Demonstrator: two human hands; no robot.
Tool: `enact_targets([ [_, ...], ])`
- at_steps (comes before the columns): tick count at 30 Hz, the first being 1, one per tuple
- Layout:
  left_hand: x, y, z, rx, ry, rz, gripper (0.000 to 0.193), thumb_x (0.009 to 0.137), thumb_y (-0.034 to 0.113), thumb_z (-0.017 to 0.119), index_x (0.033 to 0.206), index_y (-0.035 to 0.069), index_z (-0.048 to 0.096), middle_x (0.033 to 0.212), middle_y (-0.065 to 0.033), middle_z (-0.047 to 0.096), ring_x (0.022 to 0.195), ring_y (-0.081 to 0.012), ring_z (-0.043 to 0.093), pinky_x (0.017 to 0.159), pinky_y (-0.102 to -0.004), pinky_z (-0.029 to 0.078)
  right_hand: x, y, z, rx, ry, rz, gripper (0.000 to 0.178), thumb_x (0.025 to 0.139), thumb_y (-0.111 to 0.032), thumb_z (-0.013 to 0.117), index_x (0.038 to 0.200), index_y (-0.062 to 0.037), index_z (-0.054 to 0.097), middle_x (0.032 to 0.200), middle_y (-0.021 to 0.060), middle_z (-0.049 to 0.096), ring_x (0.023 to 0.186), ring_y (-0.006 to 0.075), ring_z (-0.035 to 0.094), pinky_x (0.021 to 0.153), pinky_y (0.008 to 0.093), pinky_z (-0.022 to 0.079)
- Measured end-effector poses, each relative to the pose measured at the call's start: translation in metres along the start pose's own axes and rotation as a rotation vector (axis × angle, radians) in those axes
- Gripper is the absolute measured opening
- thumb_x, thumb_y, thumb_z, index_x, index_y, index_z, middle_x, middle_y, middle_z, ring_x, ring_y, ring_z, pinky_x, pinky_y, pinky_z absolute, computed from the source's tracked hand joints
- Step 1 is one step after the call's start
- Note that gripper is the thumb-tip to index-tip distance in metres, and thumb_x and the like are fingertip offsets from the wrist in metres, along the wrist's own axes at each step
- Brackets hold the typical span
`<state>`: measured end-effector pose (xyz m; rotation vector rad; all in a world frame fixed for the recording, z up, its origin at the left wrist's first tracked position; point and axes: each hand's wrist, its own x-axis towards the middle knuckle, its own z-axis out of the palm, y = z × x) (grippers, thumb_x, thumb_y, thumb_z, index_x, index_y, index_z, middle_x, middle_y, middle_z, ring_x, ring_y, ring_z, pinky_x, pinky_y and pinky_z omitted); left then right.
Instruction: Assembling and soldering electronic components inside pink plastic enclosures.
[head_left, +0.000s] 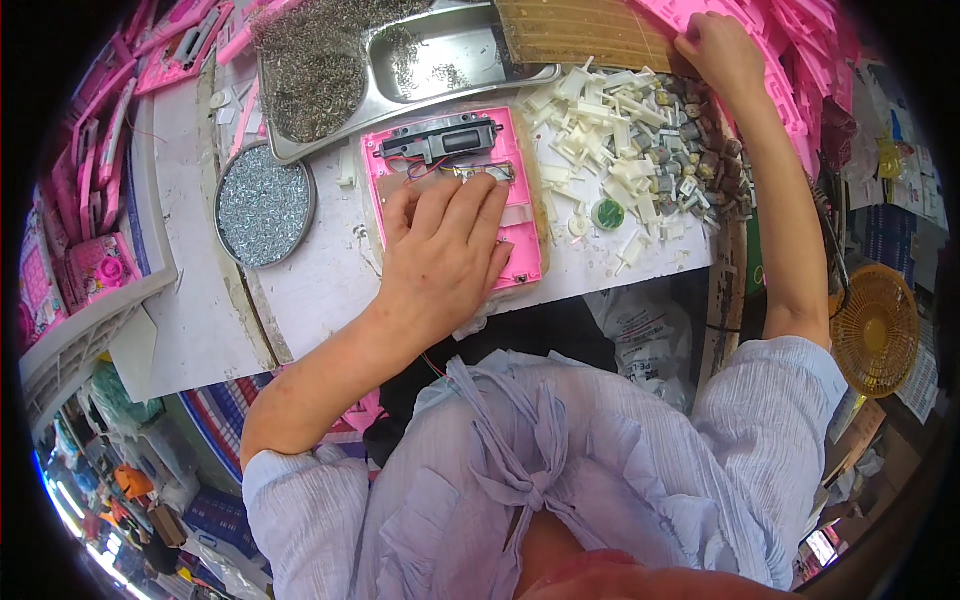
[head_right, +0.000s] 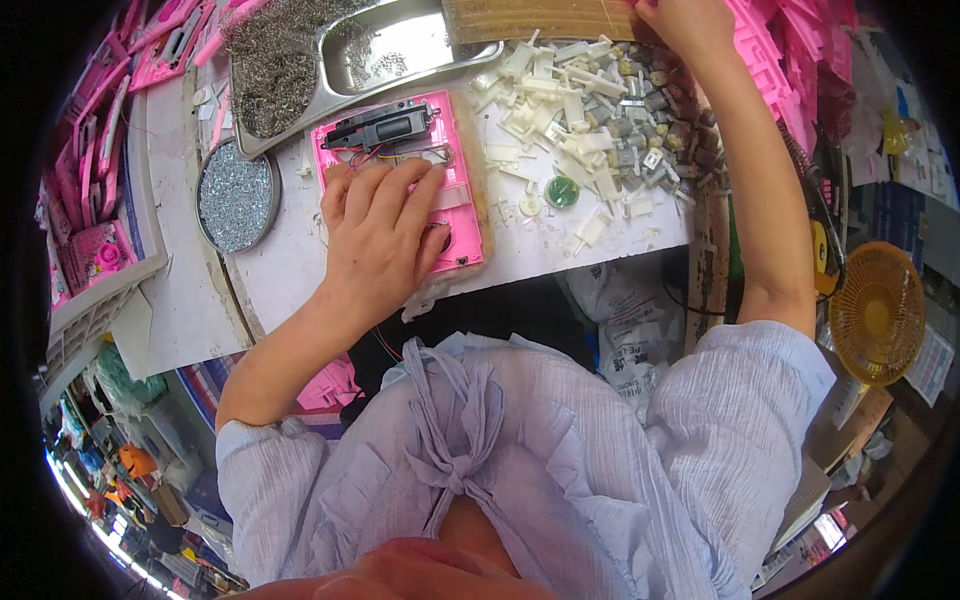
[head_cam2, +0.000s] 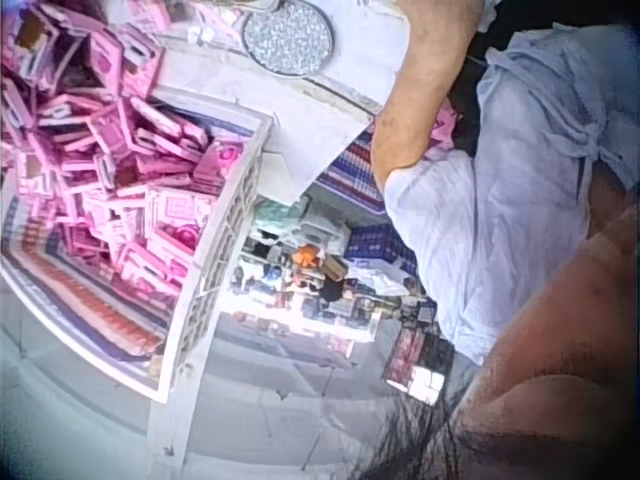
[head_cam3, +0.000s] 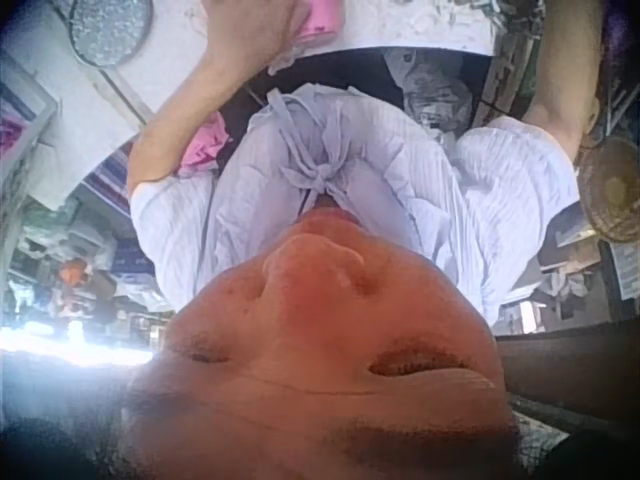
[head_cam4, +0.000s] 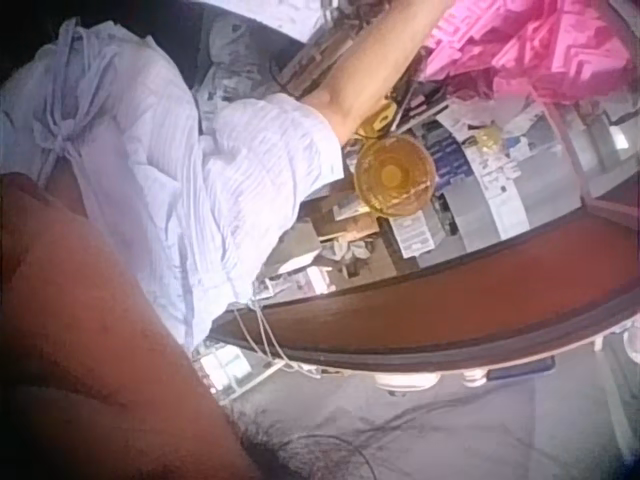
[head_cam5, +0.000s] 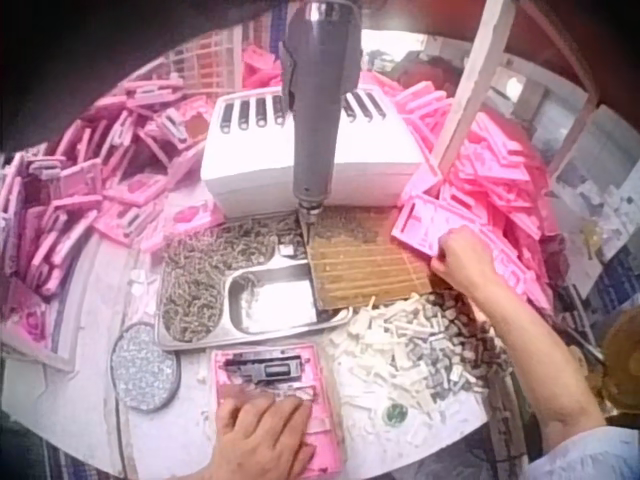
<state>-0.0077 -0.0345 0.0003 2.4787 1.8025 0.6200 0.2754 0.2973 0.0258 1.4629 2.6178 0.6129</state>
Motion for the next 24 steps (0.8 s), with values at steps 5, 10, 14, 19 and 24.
enact_targets([
  [5, 0.004, 0.003, -0.004, -0.013, -0.025, -0.055, 0.061, 0.081, 0.033, 0.074, 0.134, 0.006, 0.06, 0.134, -0.0073, 0.056, 0.124, -0.0271, 0.048, 0.108, -0.0482, 0.029, -0.009, -0.009, -0.032, 0.244, 0.218, 0.102, 0.015, 0.073, -0.014, 0.069, 0.08, -0.0005, 0.067, 0.079, 0.0201, 0.067, 0.078, 0.0377, 0.066, 0.07, 0.0469, 0.053],
  [10, 0.011, -0.001, -0.003, 0.009, -0.065, -0.026, 0.065, 0.079, 0.035, 0.076, 0.135, 0.007, 0.059, 0.137, -0.0072, 0.055, 0.125, -0.0268, 0.048, 0.108, -0.0475, 0.029, -0.024, 0.002, -0.071, 0.587, 0.193, 0.227, 0.015, 0.077, -0.016, 0.065, 0.078, -0.0009, 0.068, 0.077, 0.016, 0.068, 0.081, 0.0306, 0.067, 0.071, 0.0435, 0.052],
  [14, 0.012, -0.007, -0.001, 0.004, -0.063, 0.028, 0.062, 0.08, 0.033, 0.076, 0.133, 0.006, 0.059, 0.138, -0.0073, 0.056, 0.123, -0.0256, 0.05, 0.104, -0.0461, 0.031, -0.062, 0.049, -0.052, 0.735, 0.26, 0.202, 0.022, 0.095, -0.024, 0.071, 0.104, -0.004, 0.072, 0.095, 0.0006, 0.069, 0.091, 0.01, 0.063, 0.078, 0.0284, 0.051],
  [19, 0.009, -0.009, 0.003, 0.015, -0.049, 0.071, 0.059, 0.08, 0.03, 0.076, 0.131, 0.005, 0.06, 0.139, -0.0072, 0.057, 0.121, -0.0257, 0.052, 0.1, -0.0451, 0.034, -0.115, 0.025, -0.081, 1.121, 0.497, 0.264, 0.022, 0.098, -0.02, 0.064, 0.105, -0.0003, 0.07, 0.1, 0.0081, 0.074, 0.093, 0.0181, 0.07, 0.083, 0.0308, 0.053],
  [24, 0.013, -0.017, -0.005, -0.069, -0.112, 0.121, 0.051, 0.081, 0.029, 0.075, 0.126, 0.009, 0.063, 0.14, -0.0069, 0.057, 0.119, -0.0259, 0.053, 0.098, -0.0446, 0.037, -0.161, -0.006, -0.097, 1.769, 0.467, 0.272, 0.027, 0.1, -0.013, 0.058, 0.119, 0.0065, 0.062, 0.11, 0.0074, 0.069, 0.101, 0.0128, 0.066, 0.091, 0.0258, 0.049],
])
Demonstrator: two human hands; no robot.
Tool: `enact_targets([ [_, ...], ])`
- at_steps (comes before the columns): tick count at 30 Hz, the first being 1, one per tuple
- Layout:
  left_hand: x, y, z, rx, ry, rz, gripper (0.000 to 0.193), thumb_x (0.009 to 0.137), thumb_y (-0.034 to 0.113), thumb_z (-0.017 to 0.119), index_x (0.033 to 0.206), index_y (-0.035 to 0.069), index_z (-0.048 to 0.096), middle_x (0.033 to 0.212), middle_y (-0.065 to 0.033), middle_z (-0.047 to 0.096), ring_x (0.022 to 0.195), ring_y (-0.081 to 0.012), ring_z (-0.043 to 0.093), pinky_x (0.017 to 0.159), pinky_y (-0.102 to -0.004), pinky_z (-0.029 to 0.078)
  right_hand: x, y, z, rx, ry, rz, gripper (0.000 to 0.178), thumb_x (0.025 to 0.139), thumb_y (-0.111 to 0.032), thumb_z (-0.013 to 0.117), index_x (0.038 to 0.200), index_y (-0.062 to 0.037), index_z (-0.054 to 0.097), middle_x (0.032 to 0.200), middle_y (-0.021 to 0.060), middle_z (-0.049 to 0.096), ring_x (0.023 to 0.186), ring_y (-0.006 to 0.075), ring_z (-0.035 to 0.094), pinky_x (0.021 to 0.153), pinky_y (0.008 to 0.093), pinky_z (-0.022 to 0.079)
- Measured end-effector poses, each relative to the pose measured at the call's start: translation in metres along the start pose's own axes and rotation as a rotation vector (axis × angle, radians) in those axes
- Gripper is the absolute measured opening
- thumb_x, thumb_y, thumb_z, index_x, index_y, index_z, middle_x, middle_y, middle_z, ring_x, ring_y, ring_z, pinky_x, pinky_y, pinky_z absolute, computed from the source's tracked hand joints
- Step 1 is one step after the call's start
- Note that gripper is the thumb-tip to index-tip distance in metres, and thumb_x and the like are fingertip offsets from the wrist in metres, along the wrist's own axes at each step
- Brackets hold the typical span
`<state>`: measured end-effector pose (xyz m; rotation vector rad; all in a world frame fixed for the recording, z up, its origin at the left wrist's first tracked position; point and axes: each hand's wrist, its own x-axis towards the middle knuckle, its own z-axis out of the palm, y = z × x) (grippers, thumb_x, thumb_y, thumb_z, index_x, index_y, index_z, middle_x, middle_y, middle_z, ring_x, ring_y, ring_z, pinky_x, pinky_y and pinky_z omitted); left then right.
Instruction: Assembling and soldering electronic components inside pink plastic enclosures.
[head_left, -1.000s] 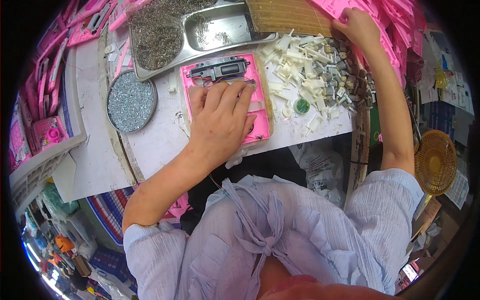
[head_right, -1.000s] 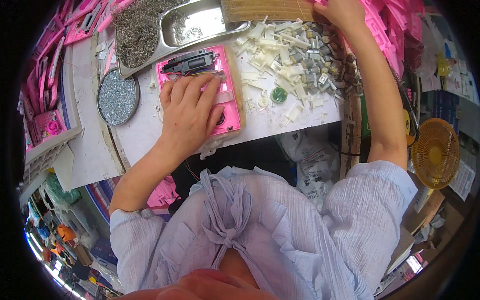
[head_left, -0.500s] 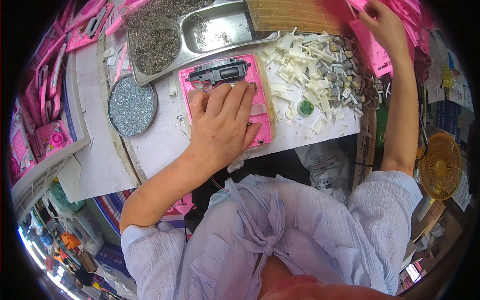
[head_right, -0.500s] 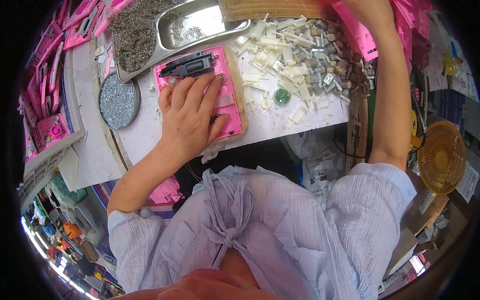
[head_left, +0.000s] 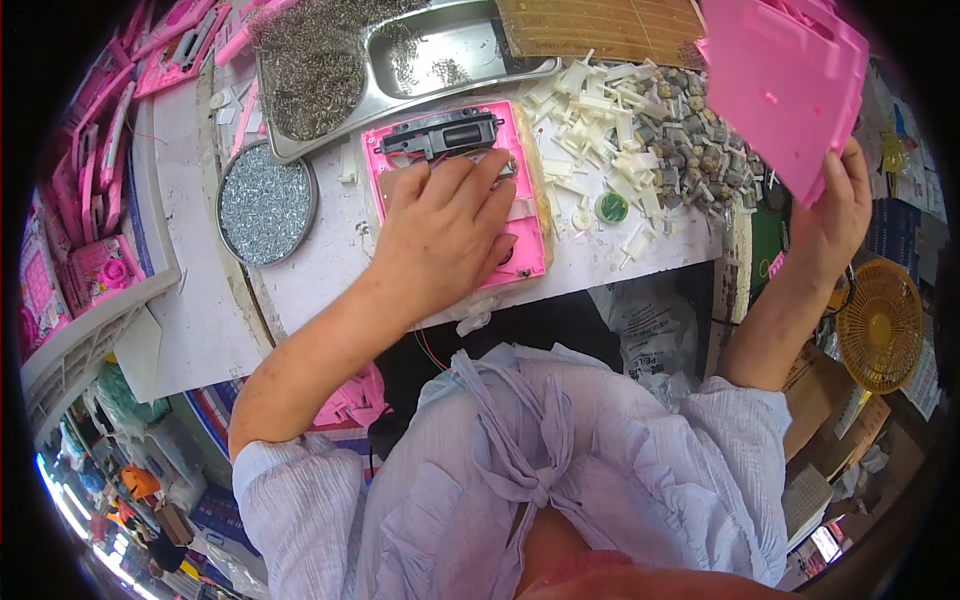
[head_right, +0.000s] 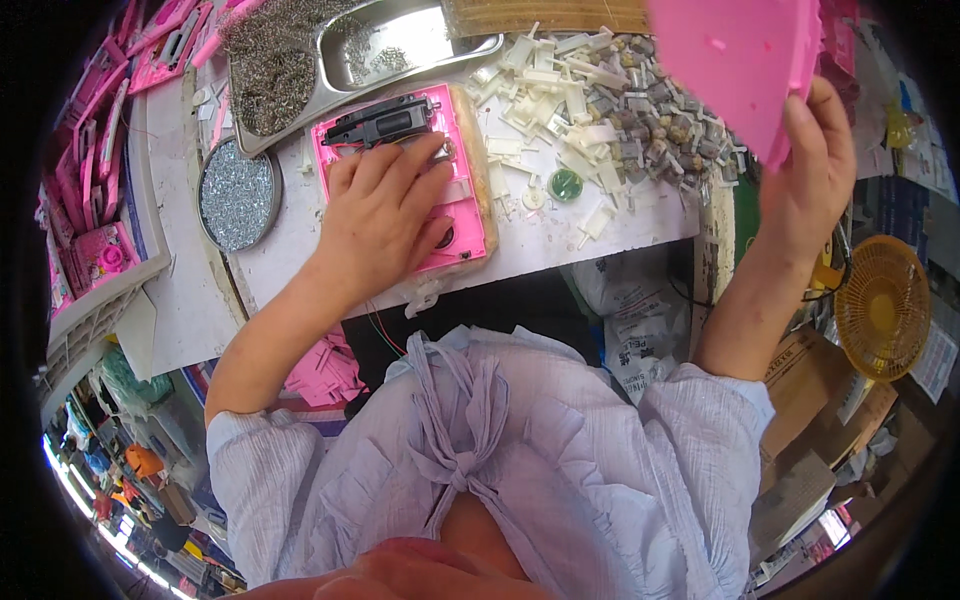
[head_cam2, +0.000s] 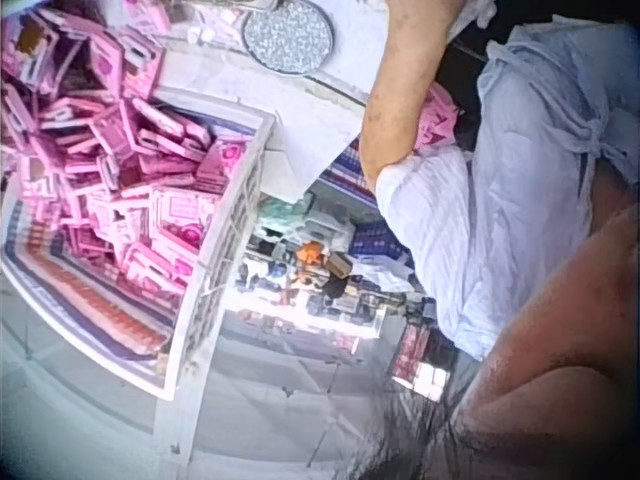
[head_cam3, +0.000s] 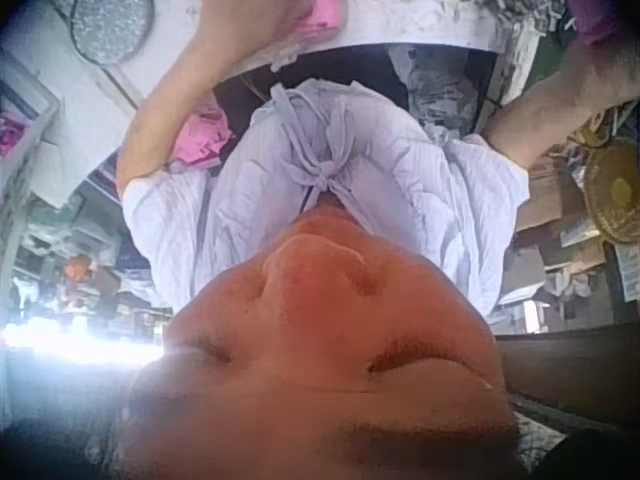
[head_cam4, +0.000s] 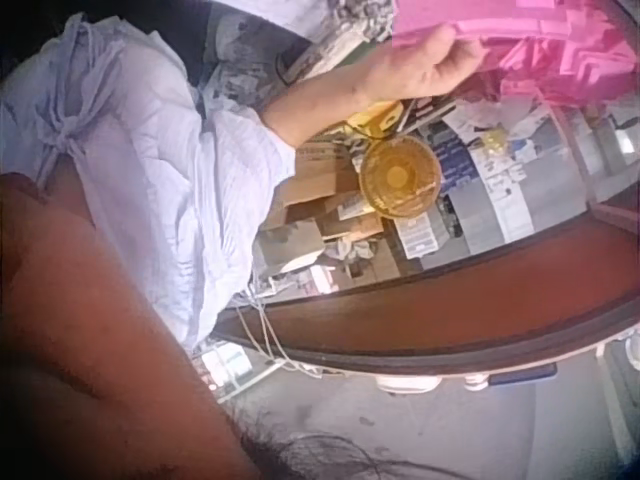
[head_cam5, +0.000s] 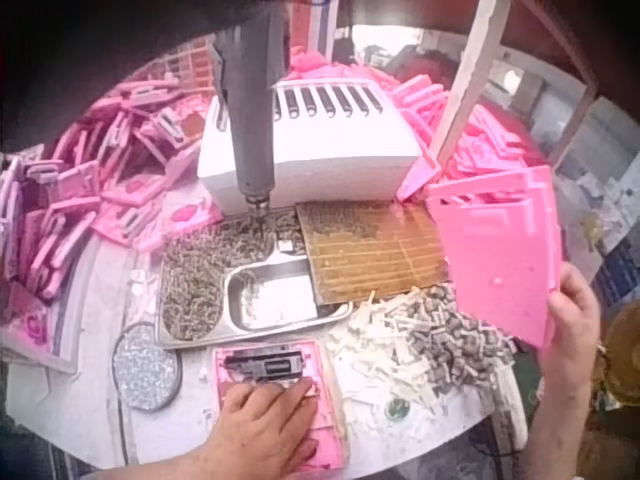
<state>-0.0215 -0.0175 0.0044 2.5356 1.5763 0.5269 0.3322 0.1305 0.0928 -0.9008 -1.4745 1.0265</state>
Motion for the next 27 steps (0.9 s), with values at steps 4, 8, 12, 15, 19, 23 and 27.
enact_targets([
  [4, 0.009, -0.023, -0.018, -0.065, -0.038, 0.141, 0.045, 0.079, 0.023, 0.075, 0.122, 0.012, 0.065, 0.133, -0.0076, 0.062, 0.113, -0.0281, 0.056, 0.098, -0.0435, 0.041, -0.036, 0.009, 0.027, 0.359, -0.098, 0.106, 0.047, 0.099, -0.019, 0.055, 0.135, 0.01, 0.052, 0.121, 0.0127, 0.067, 0.109, 0.0168, 0.065, 0.097, 0.0314, 0.05],
  [8, 0.011, -0.043, -0.031, -0.207, 0.461, 0.13, 0.039, 0.082, 0.006, 0.072, 0.12, 0.004, 0.065, 0.12, -0.0091, 0.067, 0.088, -0.0246, 0.065, 0.081, -0.0377, 0.052, -0.05, 0.007, 0.067, 0.601, -0.194, 0.202, 0.051, 0.101, -0.02, 0.05, 0.141, 0.01, 0.048, 0.127, 0.0146, 0.065, 0.115, 0.0206, 0.065, 0.099, 0.0335, 0.051],
  [12, 0.01, -0.013, -0.05, -1.624, 0.436, -0.301, 0.044, 0.098, 0.011, 0.068, 0.138, -0.001, 0.054, 0.116, -0.0113, 0.07, 0.081, -0.009, 0.065, 0.072, -0.0206, 0.053, -0.045, 0.019, 0.117, 0.807, -0.269, 0.411, 0.047, 0.103, -0.019, 0.05, 0.141, 0.0079, 0.049, 0.127, 0.0112, 0.066, 0.115, 0.0181, 0.064, 0.098, 0.0325, 0.051],
  [15, 0.016, -0.019, -0.062, -1.366, 0.568, -0.477, 0.045, 0.096, 0.009, 0.071, 0.136, -0.004, 0.055, 0.11, -0.0106, 0.072, 0.079, -0.009, 0.065, 0.064, -0.021, 0.052, -0.023, 0.035, 0.149, 0.673, -0.343, 0.405, 0.047, 0.105, -0.021, 0.052, 0.144, 0.0049, 0.047, 0.12, 0.0156, 0.067, 0.109, 0.0217, 0.066, 0.095, 0.0365, 0.054],
  [19, 0.003, -0.036, -0.076, -0.963, 0.606, -0.554, 0.053, 0.095, 0.006, 0.071, 0.144, -0.004, 0.05, 0.082, 0.0017, 0.066, 0.063, -0.0007, 0.053, 0.051, -0.0168, 0.035, -0.033, 0.019, 0.171, -0.135, -0.425, 0.081, 0.054, 0.098, -0.007, 0.064, 0.148, 0.001, 0.045, 0.091, 0.0075, 0.067, 0.082, 0.0118, 0.065, 0.07, 0.0253, 0.053],
  [23, -0.023, -0.027, -0.055, -0.708, 0.447, -0.51, 0.07, 0.091, 0.016, 0.076, 0.151, 0.001, 0.043, 0.075, -0.0007, 0.065, 0.061, -0.0065, 0.058, 0.053, -0.0216, 0.044, -0.075, 0.011, 0.164, -0.367, -0.451, 0.084, 0.064, 0.093, -0.017, 0.072, 0.147, -0.0014, 0.044, 0.066, 0.0098, 0.064, 0.058, 0.0178, 0.063, 0.057, 0.0305, 0.049],
  [27, -0.041, -0.01, -0.031, -0.463, 0.261, -0.531, 0.077, 0.086, 0.023, 0.078, 0.152, 0.006, 0.043, 0.065, -0.0056, 0.057, 0.054, -0.0159, 0.057, 0.053, -0.0303, 0.046, -0.127, 0.025, 0.152, -0.472, -0.518, 0.211, 0.064, 0.094, -0.017, 0.071, 0.148, -0.0012, 0.04, 0.061, 0.0074, 0.056, 0.054, 0.0195, 0.058, 0.055, 0.0304, 0.045],
])
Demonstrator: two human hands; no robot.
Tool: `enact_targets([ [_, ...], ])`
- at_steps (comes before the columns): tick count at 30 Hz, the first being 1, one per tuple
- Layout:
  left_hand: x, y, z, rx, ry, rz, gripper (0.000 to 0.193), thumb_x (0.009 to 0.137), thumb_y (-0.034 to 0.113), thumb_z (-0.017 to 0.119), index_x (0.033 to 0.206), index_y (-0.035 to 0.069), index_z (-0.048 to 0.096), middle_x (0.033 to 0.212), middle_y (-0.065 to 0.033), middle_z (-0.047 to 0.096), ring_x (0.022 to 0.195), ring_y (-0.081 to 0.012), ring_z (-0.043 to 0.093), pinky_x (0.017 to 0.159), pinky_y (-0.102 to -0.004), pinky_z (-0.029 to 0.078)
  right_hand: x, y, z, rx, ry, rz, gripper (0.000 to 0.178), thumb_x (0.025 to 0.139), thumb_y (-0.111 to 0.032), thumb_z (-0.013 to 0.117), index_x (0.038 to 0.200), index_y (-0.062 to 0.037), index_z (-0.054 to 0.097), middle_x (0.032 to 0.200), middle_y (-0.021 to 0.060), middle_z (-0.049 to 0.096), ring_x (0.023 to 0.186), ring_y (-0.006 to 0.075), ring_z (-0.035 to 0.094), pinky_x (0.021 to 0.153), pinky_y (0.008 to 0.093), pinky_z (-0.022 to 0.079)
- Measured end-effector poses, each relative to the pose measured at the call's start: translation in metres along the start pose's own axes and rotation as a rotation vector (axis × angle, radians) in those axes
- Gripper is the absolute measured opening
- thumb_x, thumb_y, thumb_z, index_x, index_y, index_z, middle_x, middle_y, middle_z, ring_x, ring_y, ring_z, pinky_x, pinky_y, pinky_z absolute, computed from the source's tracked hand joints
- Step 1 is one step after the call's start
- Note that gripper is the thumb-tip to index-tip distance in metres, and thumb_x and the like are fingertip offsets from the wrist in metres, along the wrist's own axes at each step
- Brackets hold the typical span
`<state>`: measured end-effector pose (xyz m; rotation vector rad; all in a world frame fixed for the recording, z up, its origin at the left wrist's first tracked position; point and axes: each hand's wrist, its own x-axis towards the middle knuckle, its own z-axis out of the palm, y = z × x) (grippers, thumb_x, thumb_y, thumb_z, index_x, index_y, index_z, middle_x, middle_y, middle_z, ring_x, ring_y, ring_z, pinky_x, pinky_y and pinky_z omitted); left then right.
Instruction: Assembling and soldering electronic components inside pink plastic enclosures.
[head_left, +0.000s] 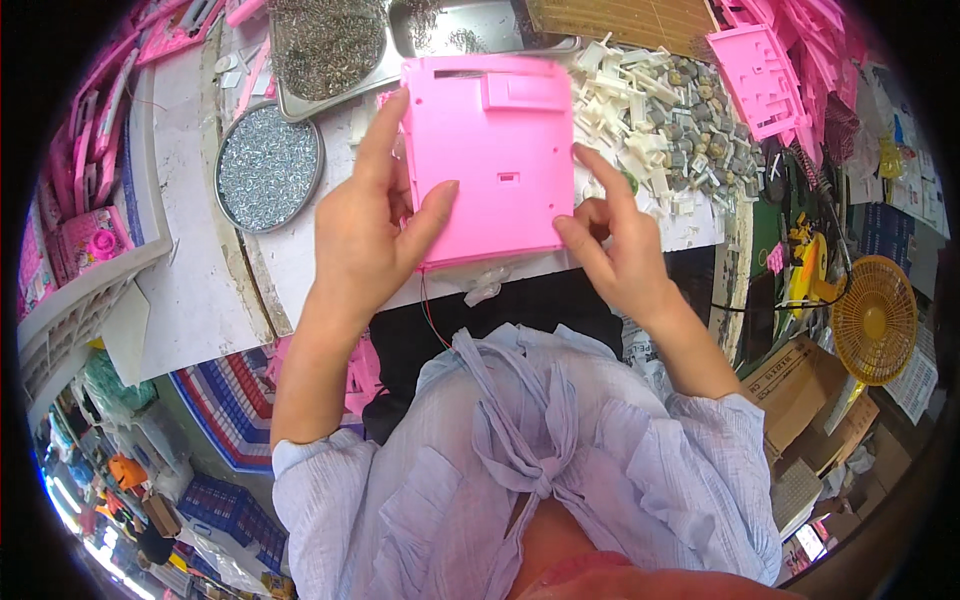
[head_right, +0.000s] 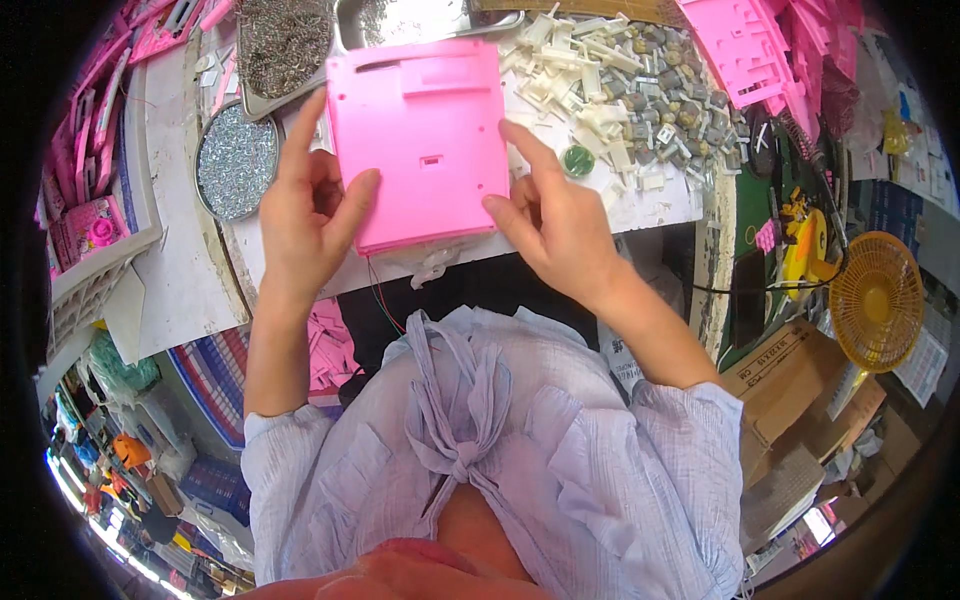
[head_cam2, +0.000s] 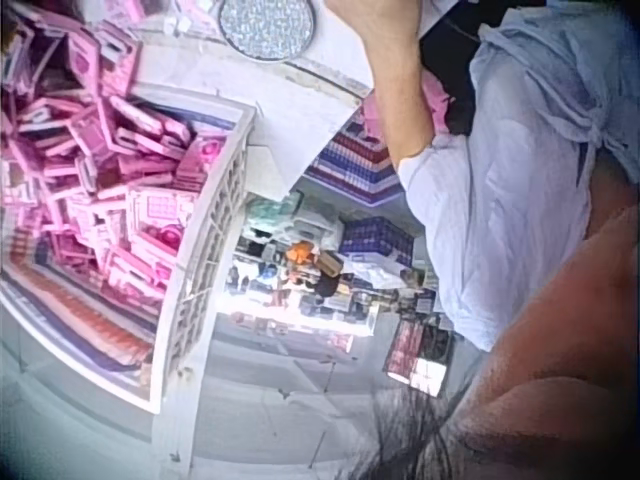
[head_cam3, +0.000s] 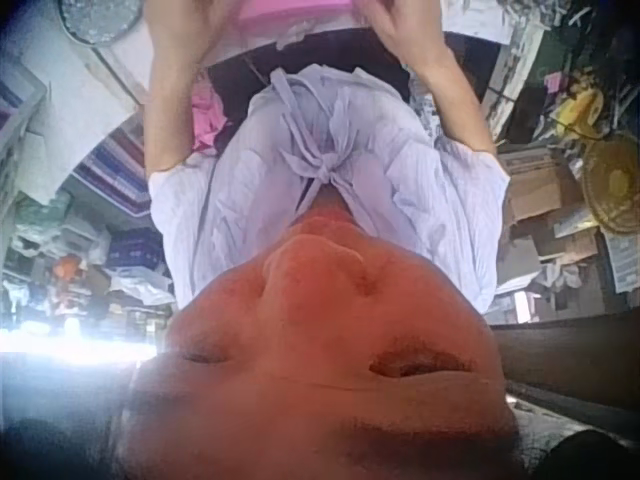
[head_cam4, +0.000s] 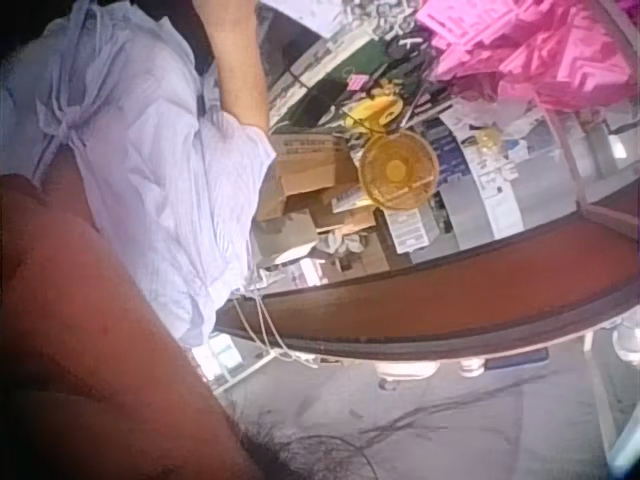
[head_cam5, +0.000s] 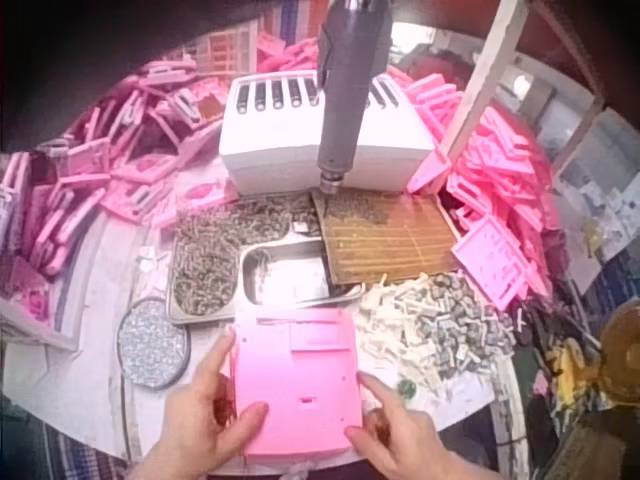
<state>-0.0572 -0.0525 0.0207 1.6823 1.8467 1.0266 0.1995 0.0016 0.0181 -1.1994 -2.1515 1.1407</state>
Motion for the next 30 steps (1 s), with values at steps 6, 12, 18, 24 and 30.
enact_targets([
  [6, 0.006, -0.014, 0.011, -0.01, 0.028, -0.006, 0.061, 0.087, 0.02, 0.075, 0.142, 0.006, 0.052, 0.065, -0.0052, 0.056, 0.055, -0.017, 0.055, 0.053, -0.031, 0.046, 0.011, 0.004, 0.004, 0.025, -0.056, 0.036, 0.059, 0.095, -0.015, 0.069, 0.147, -0.0037, 0.044, 0.058, 0.0075, 0.047, 0.051, 0.0209, 0.052, 0.053, 0.0316, 0.041],
  [12, -0.009, -0.014, 0.01, -0.053, 0.025, -0.112, 0.057, 0.088, 0.019, 0.074, 0.14, 0.005, 0.054, 0.065, -0.0038, 0.053, 0.054, -0.0148, 0.051, 0.052, -0.0305, 0.043, 0.028, 0.015, 0.001, -0.059, -0.119, -0.156, 0.057, 0.095, -0.01, 0.067, 0.148, -0.0075, 0.048, 0.059, 0.005, 0.046, 0.053, 0.0165, 0.046, 0.055, 0.0303, 0.038],
  [18, -0.031, 0.004, 0.009, 0.12, -0.016, -0.287, 0.06, 0.092, 0.024, 0.073, 0.142, 0.004, 0.048, 0.066, -0.0099, 0.057, 0.058, -0.0239, 0.06, 0.056, -0.0366, 0.047, 0.029, 0.014, 0.003, -0.22, -0.136, -0.219, 0.054, 0.092, -0.015, 0.072, 0.144, -0.0113, 0.058, 0.07, 0.016, 0.063, 0.057, 0.0262, 0.06, 0.059, 0.0347, 0.048],
  [24, -0.034, -0.011, 0.014, 0.055, -0.061, -0.3, 0.055, 0.096, 0.029, 0.067, 0.14, 0.003, 0.046, 0.069, -0.0153, 0.062, 0.067, -0.038, 0.066, 0.061, -0.0471, 0.05, 0.033, 0.0, 0.001, -0.463, -0.178, -0.189, 0.051, 0.093, -0.027, 0.073, 0.143, -0.023, 0.061, 0.061, 0.0151, 0.062, 0.053, 0.0302, 0.063, 0.055, 0.0371, 0.05],
  [30, -0.022, -0.03, -0.026, -0.306, -0.337, -0.286, 0.05, 0.095, 0.023, 0.071, 0.135, -0.001, 0.053, 0.066, -0.0057, 0.053, 0.059, -0.0175, 0.054, 0.059, -0.0298, 0.043, 0.047, -0.014, -0.014, -0.651, -0.26, -0.303, 0.047, 0.095, -0.04, 0.066, 0.138, -0.0192, 0.063, 0.058, 0.0116, 0.063, 0.057, 0.0327, 0.066, 0.054, 0.0436, 0.052],
])
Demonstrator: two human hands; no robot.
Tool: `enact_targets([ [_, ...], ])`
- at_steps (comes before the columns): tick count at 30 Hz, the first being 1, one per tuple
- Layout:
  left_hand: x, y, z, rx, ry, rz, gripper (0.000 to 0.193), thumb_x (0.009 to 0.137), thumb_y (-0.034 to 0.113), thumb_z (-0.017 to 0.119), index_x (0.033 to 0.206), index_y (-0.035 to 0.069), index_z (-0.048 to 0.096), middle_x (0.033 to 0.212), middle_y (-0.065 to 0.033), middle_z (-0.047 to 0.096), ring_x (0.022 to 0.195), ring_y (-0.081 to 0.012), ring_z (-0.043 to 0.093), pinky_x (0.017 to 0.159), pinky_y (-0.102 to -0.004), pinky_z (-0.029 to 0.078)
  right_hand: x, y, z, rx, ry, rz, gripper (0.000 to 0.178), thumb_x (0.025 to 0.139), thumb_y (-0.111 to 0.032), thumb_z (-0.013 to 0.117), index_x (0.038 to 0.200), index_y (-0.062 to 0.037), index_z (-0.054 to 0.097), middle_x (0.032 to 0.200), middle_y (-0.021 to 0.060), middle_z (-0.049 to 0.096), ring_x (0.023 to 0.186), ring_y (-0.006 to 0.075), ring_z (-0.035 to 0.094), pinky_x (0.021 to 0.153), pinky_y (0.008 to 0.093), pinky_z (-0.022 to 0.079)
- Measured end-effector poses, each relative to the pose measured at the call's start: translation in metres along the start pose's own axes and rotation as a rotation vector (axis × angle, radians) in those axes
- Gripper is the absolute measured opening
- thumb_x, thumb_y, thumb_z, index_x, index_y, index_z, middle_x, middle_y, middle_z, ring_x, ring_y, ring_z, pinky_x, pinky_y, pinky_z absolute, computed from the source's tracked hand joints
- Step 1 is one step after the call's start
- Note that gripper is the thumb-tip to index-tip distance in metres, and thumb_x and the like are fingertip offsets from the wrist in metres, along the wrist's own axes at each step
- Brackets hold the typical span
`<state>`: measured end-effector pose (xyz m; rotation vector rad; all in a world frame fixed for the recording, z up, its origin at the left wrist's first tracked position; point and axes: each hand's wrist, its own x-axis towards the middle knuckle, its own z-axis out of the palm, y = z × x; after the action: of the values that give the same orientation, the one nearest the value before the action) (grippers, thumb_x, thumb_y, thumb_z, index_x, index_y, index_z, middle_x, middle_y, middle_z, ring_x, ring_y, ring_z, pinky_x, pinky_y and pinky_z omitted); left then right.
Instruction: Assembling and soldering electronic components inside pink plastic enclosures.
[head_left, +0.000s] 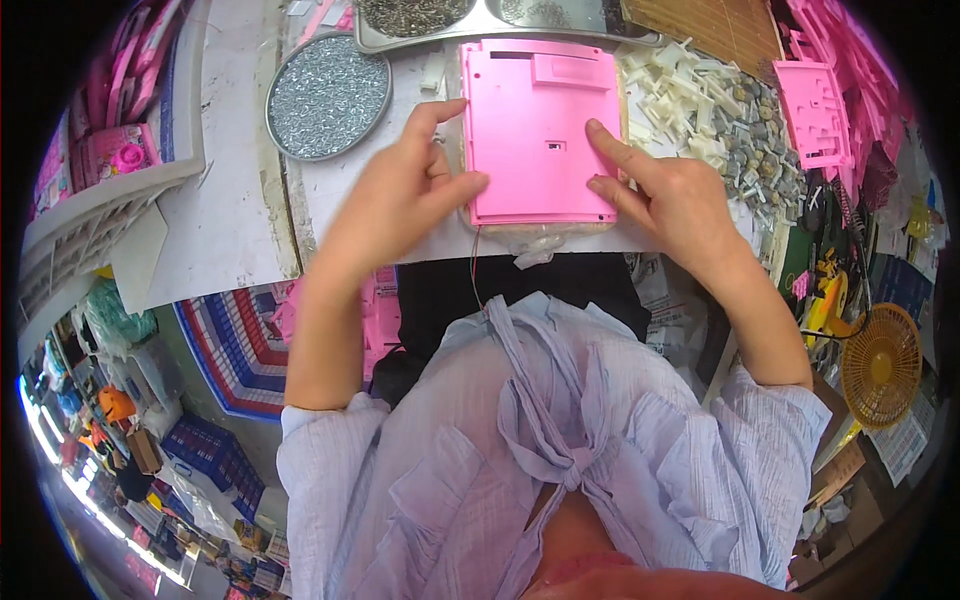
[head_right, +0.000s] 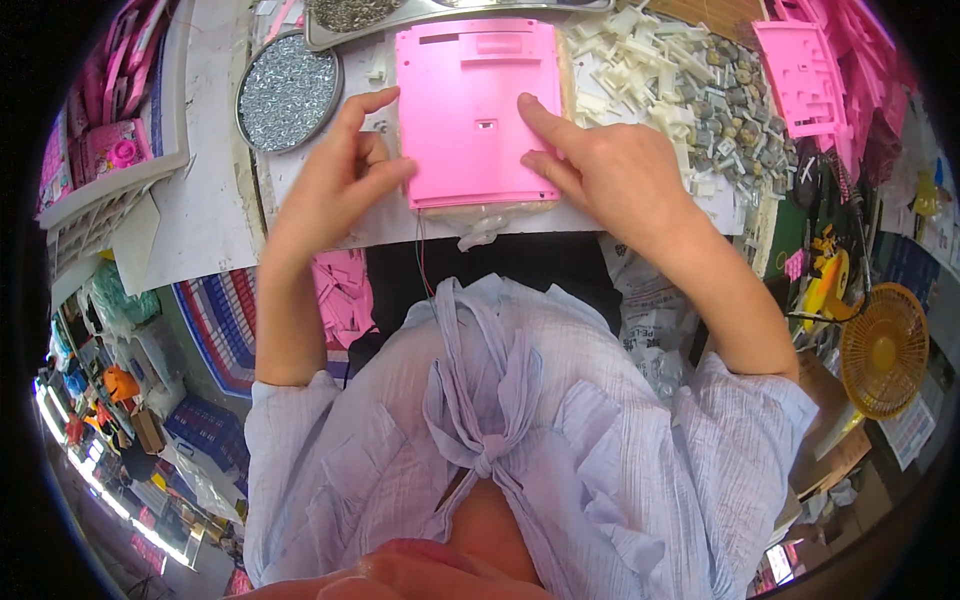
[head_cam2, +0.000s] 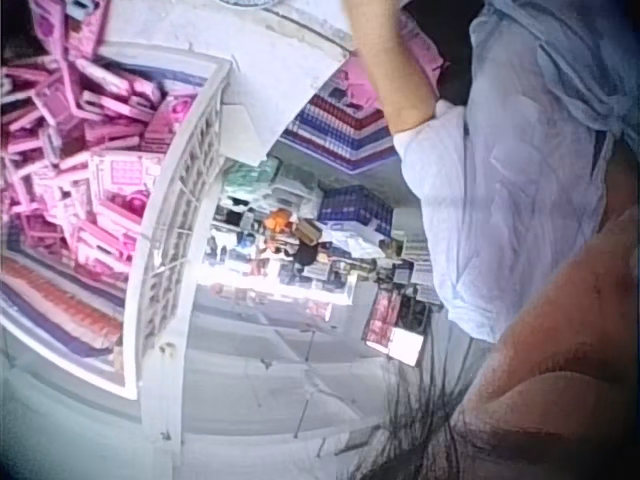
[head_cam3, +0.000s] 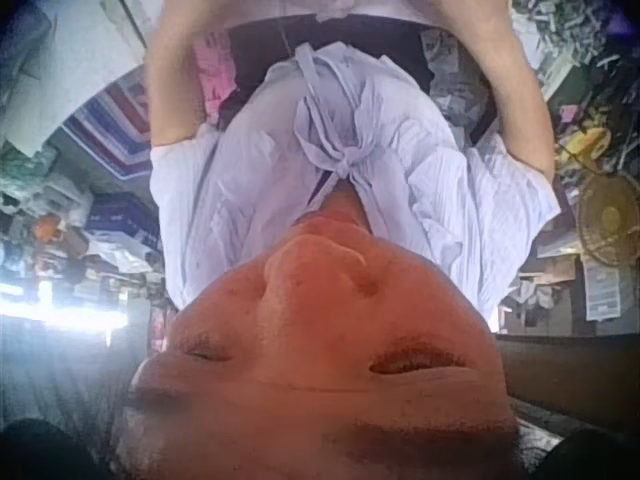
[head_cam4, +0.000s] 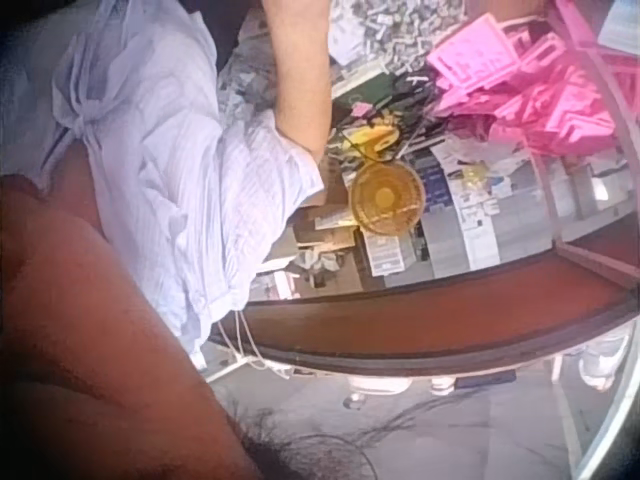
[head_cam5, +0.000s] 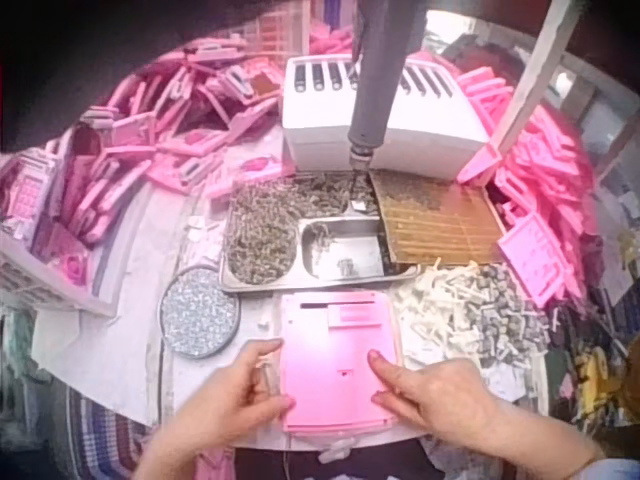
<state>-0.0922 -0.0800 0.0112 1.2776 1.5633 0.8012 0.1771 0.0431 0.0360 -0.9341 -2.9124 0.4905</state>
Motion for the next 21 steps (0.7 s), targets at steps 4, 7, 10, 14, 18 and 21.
enact_targets([
  [4, 0.007, -0.033, -0.059, 0.364, 0.515, 0.052, 0.026, 0.089, 0.021, 0.076, 0.106, 0.002, 0.071, 0.079, -0.0084, 0.063, 0.074, -0.0247, 0.062, 0.073, -0.0332, 0.049, 0.019, -0.011, -0.028, -0.137, -0.136, -0.074, 0.038, 0.092, -0.036, 0.068, 0.122, -0.0129, 0.068, 0.066, 0.012, 0.067, 0.066, 0.0346, 0.069, 0.061, 0.0477, 0.053],
  [7, 0.006, -0.054, -0.082, 0.836, 0.662, 0.067, 0.013, 0.083, 0.017, 0.076, 0.09, 0.007, 0.075, 0.095, -0.0084, 0.071, 0.095, -0.0291, 0.066, 0.086, -0.0422, 0.049, 0.05, -0.021, -0.051, -0.298, -0.303, -0.176, 0.023, 0.085, -0.029, 0.07, 0.096, -0.0081, 0.071, 0.072, 0.0112, 0.068, 0.075, 0.0347, 0.069, 0.065, 0.048, 0.054],
  [10, -0.001, -0.049, -0.082, 0.759, 0.653, 0.026, 0.013, 0.085, 0.021, 0.074, 0.089, 0.01, 0.076, 0.095, -0.0066, 0.069, 0.099, -0.0278, 0.064, 0.087, -0.0446, 0.043, 0.112, -0.031, -0.049, -0.219, -0.135, -0.486, 0.023, 0.082, -0.027, 0.076, 0.097, -0.0097, 0.073, 0.073, 0.0101, 0.064, 0.083, 0.0318, 0.064, 0.07, 0.0434, 0.052],
  [14, 0.014, -0.052, -0.077, 0.669, 0.733, 0.106, 0.008, 0.087, 0.017, 0.07, 0.089, 0.01, 0.074, 0.093, -0.006, 0.069, 0.095, -0.0277, 0.064, 0.086, -0.0455, 0.041, 0.202, -0.081, 0.021, -0.13, 0.221, -0.675, 0.013, 0.079, -0.021, 0.075, 0.086, -0.0103, 0.073, 0.092, 0.0051, 0.067, 0.102, 0.0259, 0.06, 0.086, 0.0418, 0.051],
  [18, 0.014, -0.062, -0.074, 0.788, 0.811, 0.101, 0.007, 0.089, 0.015, 0.067, 0.091, 0.009, 0.069, 0.093, -0.0054, 0.068, 0.092, -0.0281, 0.063, 0.083, -0.0463, 0.041, 0.234, -0.101, 0.056, -0.295, 0.155, -0.665, 0.011, 0.084, -0.02, 0.068, 0.086, -0.0115, 0.075, 0.094, 0.0034, 0.068, 0.104, 0.0244, 0.06, 0.093, 0.045, 0.048],
  [21, 0.013, -0.065, -0.072, 0.82, 0.858, 0.117, 0.008, 0.09, 0.015, 0.065, 0.094, 0.009, 0.067, 0.092, -0.0053, 0.067, 0.09, -0.0281, 0.062, 0.082, -0.0466, 0.04, 0.241, -0.102, 0.048, -0.253, 0.102, -0.643, 0.014, 0.089, -0.02, 0.065, 0.087, -0.0096, 0.073, 0.094, 0.0047, 0.069, 0.104, 0.0249, 0.059, 0.092, 0.0441, 0.048],
])
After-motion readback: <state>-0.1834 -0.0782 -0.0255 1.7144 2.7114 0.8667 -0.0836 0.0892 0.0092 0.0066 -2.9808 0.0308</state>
